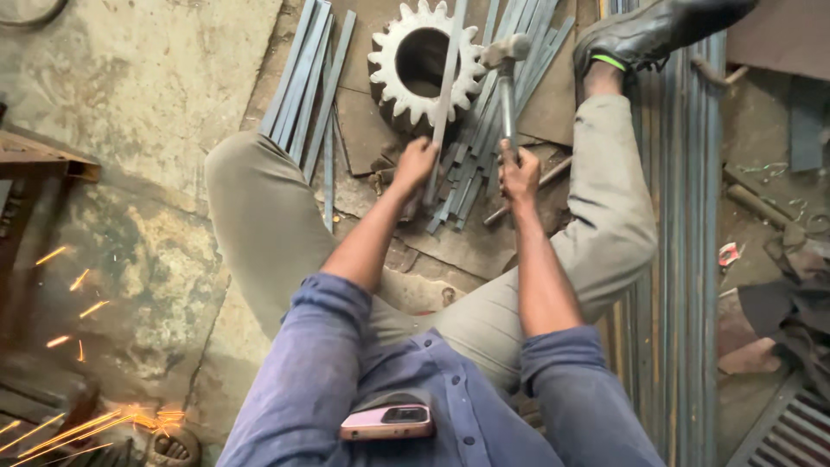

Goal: The person sits on the floor and repeatedly hammers metal rods against a large gear-like object. They pick up rods from a pile, strike them with a hammer, and place them back down, continuing this repetitive action throughout the clip.

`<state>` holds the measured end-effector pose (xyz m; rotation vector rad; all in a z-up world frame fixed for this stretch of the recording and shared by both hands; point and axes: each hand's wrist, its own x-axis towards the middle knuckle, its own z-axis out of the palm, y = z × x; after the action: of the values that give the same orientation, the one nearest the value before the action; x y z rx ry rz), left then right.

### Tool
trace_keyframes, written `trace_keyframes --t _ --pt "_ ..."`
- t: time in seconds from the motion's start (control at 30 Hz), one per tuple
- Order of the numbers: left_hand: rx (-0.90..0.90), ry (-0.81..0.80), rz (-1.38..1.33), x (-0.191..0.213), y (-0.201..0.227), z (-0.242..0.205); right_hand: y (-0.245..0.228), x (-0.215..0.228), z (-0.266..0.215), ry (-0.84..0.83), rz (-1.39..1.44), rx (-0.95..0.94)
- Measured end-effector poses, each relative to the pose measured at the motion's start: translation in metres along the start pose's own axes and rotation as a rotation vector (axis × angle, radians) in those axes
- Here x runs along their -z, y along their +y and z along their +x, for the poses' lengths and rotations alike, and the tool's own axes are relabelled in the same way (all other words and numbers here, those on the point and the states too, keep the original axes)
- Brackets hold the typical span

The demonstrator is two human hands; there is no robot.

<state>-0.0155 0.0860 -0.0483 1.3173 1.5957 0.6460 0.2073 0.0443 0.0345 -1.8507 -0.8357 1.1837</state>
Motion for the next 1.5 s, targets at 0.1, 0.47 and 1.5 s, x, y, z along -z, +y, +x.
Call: trace_keyframes --t 0.1,0.47,1.5 --pt "0.325 -0.171 0.008 0.023 0.034 -0.046 -0.03 0.012 -0.01 -0.082 0.183 0.161" --pt "-0.058 -0.035 0.656 0.021 0.02 -0.091 -0.189 0.045 -0.064 -0.219 0.431 0.764" --pt "0.101 -0.303 0.836 0.041 0.005 -0.194 -0.023 0.028 0.0 -0.089 -0.147 -0.002"
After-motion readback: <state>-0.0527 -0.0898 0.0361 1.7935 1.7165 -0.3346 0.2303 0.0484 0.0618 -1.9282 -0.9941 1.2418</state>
